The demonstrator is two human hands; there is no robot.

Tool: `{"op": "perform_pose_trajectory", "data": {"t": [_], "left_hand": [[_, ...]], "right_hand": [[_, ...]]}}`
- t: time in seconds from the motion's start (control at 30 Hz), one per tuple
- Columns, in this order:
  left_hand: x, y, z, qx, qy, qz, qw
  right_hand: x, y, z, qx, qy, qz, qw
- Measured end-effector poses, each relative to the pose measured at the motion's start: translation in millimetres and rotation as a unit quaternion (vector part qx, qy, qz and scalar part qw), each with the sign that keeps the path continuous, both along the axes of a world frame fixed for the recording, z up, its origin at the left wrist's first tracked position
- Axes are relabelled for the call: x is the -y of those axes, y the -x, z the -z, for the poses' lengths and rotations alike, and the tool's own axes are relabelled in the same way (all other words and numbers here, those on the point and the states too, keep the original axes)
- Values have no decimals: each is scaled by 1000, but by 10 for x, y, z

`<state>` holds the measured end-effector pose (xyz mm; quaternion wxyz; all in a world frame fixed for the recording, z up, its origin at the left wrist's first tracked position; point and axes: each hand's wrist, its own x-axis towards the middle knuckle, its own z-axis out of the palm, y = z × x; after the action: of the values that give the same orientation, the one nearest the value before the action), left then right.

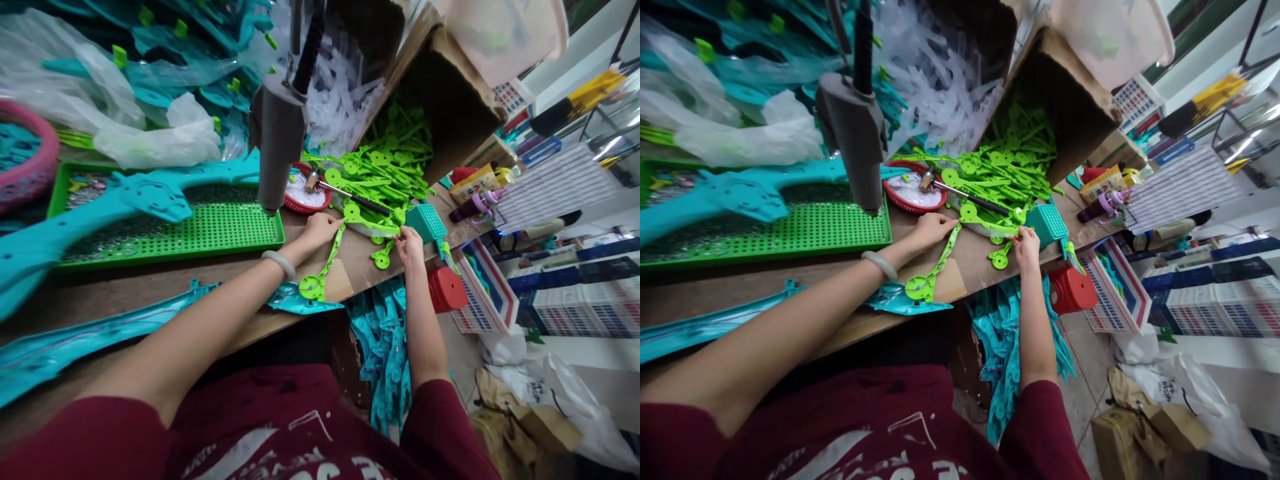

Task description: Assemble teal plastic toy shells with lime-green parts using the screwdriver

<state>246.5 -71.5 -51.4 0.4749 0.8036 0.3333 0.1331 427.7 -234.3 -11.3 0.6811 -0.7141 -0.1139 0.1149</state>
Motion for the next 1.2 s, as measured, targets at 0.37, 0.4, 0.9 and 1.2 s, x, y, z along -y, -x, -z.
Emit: {"op": "perform_pose_trajectory", "data": {"t": [0.37,0.4,0.9,1.2], "left_hand": [[345,1155,-575,33,-224,59,972],[452,1347,-555,63,-247,53,965],[1022,1883,101,44,-335,-67,939],[995,1874,174,-7,-286,-109,952]], "right_hand": [[152,644,112,418,209,-115,877],[189,809,114,445,193,-198,852],[185,1862,227,599,336,-458,564],[143,1818,268,490,153,-458,726]]}}
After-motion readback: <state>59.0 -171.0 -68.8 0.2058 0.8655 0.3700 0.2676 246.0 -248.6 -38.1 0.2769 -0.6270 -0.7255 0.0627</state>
